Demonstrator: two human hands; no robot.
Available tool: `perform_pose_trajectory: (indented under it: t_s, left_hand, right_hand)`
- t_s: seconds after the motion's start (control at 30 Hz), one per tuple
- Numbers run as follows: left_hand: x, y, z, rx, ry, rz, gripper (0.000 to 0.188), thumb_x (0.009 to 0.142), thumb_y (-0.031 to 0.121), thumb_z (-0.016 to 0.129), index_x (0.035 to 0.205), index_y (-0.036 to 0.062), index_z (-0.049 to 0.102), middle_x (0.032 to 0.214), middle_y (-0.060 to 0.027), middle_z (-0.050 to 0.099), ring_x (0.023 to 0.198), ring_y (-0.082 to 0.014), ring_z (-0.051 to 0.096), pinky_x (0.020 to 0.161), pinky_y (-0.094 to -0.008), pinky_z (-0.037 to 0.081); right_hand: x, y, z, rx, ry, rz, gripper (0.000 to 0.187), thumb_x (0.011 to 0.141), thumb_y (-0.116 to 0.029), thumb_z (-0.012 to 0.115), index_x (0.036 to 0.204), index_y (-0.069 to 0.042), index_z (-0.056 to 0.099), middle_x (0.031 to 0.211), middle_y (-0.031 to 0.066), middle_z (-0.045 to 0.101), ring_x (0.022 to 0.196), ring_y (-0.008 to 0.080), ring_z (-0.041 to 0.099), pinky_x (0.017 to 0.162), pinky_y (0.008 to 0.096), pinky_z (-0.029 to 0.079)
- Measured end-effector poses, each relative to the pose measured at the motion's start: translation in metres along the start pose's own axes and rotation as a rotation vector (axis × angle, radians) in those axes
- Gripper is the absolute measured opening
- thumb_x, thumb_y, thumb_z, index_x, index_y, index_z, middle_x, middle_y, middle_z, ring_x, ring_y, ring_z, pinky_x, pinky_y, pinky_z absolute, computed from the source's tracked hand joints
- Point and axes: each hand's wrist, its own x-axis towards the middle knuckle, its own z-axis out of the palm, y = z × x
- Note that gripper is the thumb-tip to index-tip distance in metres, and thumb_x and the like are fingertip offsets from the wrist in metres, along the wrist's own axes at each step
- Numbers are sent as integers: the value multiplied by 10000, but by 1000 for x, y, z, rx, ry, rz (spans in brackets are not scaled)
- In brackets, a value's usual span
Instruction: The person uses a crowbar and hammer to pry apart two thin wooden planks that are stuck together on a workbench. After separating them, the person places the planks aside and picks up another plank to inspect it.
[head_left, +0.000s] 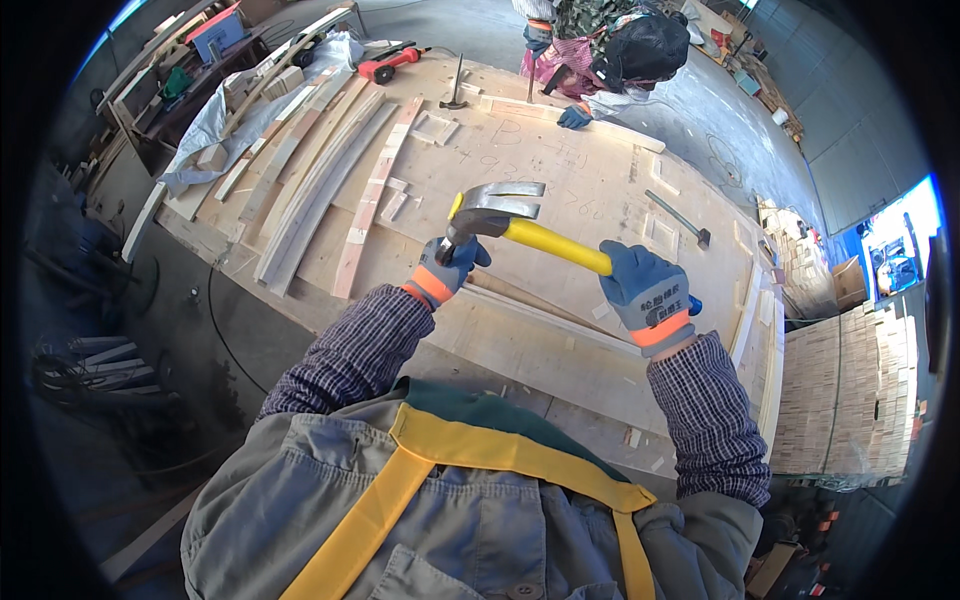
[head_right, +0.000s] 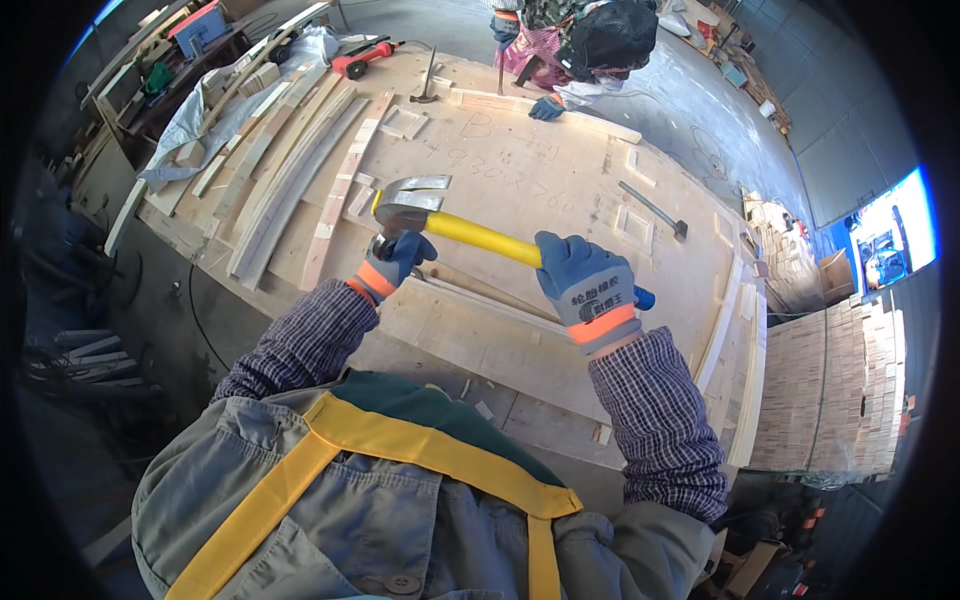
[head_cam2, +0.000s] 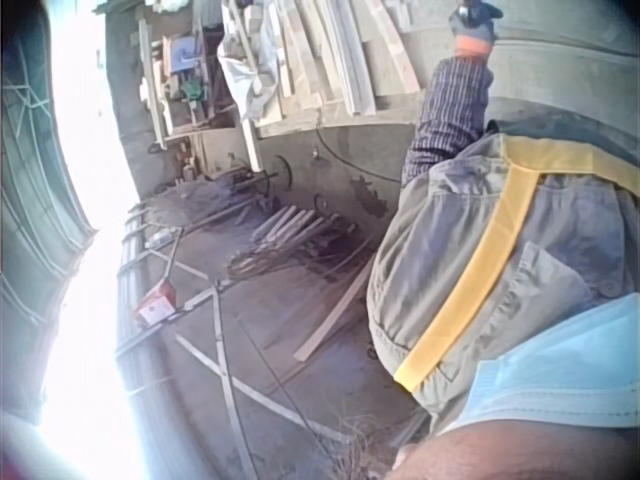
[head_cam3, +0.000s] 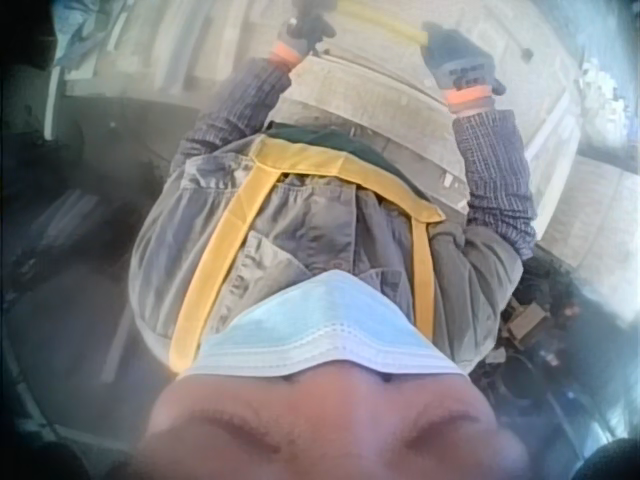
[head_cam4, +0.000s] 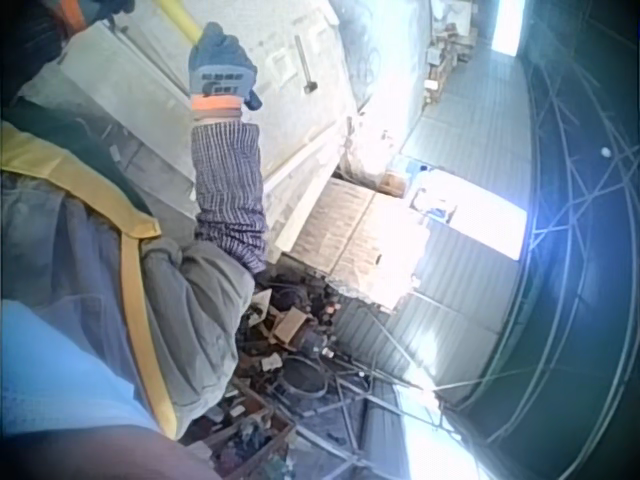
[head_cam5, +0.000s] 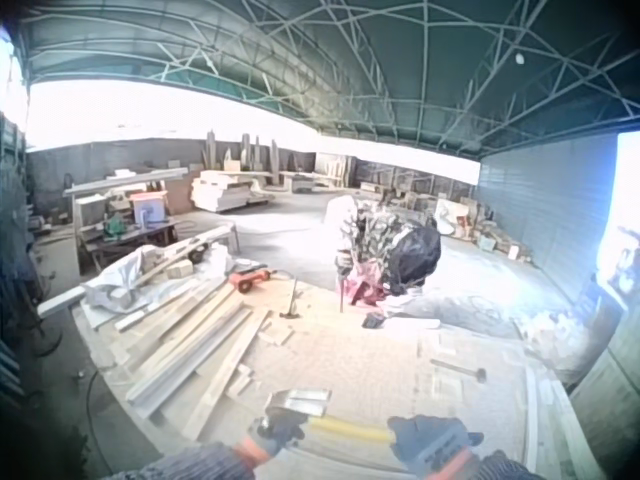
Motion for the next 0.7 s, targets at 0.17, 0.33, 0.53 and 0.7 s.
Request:
perform_pose_trajectory:
  t_s: [0.17, 0.33, 0.53, 0.7]
  left_hand:
    - [0, 0, -3, 50, -19, -13, 377, 933, 241, 381, 784, 23, 650, 771, -83, 660, 696, -169, 609, 651, -306, 499]
    - [-1, 4, -1, 40, -1, -1, 358, 930, 216, 385, 776, 24, 645, 771, -80, 659, 683, -168, 606, 646, -305, 498]
    - [-7, -6, -3, 102, -17, 82, 309, 918, 180, 414, 784, 23, 643, 753, -78, 650, 673, -163, 601, 641, -297, 495]
    - [-3, -9, -2, 38, -2, 34, 308, 917, 180, 412, 783, 31, 647, 736, -81, 640, 675, -164, 603, 634, -303, 491]
  right_hand:
    - [20, 25, -20, 152, 422, 119, 285, 763, -169, 726, 1014, -93, 614, 779, 83, 649, 620, 231, 639, 539, 322, 498]
    - [14, 4, -9, 257, 306, 136, 263, 797, -216, 699, 1007, -91, 604, 682, 75, 617, 574, 222, 628, 493, 328, 475]
    - [9, 24, -5, 5, 147, 3, 268, 777, -217, 682, 1028, -141, 627, 716, 53, 590, 620, 247, 612, 530, 348, 489]
    - [14, 26, -18, 458, 468, 362, 259, 789, -207, 715, 1014, -109, 633, 781, 110, 667, 678, 240, 654, 581, 323, 508]
